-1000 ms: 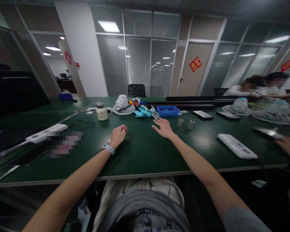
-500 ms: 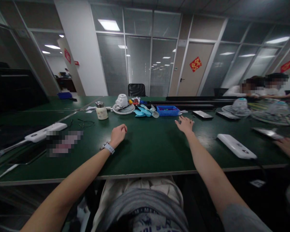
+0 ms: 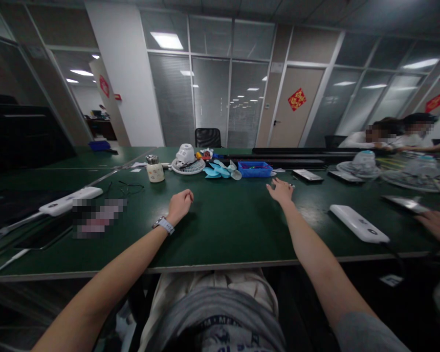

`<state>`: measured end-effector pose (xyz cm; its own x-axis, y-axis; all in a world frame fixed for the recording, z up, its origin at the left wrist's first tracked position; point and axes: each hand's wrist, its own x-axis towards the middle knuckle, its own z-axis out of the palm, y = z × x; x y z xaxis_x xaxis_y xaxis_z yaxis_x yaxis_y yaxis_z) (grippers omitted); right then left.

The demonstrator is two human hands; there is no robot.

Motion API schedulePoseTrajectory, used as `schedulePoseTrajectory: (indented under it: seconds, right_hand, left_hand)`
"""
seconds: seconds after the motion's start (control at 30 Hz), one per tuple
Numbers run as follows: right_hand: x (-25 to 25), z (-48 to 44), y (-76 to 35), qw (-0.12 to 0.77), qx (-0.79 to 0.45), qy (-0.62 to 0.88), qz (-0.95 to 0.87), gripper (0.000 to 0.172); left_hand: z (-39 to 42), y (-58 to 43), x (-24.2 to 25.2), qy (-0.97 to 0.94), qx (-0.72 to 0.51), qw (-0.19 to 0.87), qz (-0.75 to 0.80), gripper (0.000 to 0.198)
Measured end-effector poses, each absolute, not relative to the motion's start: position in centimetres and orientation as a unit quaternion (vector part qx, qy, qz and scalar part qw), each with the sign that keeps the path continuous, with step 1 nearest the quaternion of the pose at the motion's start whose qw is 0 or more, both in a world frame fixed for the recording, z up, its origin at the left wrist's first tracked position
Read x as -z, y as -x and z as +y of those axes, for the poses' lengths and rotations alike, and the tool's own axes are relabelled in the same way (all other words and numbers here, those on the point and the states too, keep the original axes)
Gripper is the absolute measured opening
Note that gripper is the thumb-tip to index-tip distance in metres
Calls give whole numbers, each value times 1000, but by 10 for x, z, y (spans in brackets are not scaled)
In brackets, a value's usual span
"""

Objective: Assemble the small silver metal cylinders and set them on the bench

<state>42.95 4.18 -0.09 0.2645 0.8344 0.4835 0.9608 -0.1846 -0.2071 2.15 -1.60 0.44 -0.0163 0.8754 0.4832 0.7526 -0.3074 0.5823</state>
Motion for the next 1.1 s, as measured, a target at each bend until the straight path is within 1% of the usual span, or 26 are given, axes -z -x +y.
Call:
schedulePoseTrajectory:
  seconds: [0.13, 0.2, 0.33, 0.43, 0.5, 0.6, 0.67, 0.77, 0.93, 1.1]
  right_hand:
    - [1, 41, -428, 250, 126, 760, -586, 47]
    - [0, 40, -427, 269, 132, 760, -576, 44]
    - [-4, 36, -428, 368, 188, 761, -500, 38]
    - [-3, 34, -436, 422, 218, 765, -435, 39]
    - [0, 33, -444, 422, 192, 782, -417, 46]
    - [9, 34, -459, 393, 101, 820, -404, 54]
    - [14, 35, -467, 381, 55, 837, -388, 53]
    - [15, 36, -469, 398, 49, 838, -371, 50]
    - [-4, 30, -428, 458, 112, 759, -449, 51]
    - [-22, 5, -328, 465, 117, 619, -621, 46]
  left_hand:
    - [-16, -21, -4, -698, -408, 77, 584, 25]
    - [-15, -21, -4, -698, -407, 79, 584, 25]
    - [-14, -20, -2, -701, -407, 74, 581, 25]
    - [-14, -21, -2, -705, -405, 67, 579, 25]
    - [-14, -21, -2, -704, -402, 68, 581, 25]
    - [-14, -21, -2, -704, -401, 68, 583, 26]
    - [-14, -21, -1, -706, -403, 67, 578, 26]
    - [-13, -20, 0, -709, -400, 70, 576, 26]
    - [-14, -22, -1, -711, -394, 69, 578, 27]
    - [-17, -24, -3, -734, -387, 82, 552, 28]
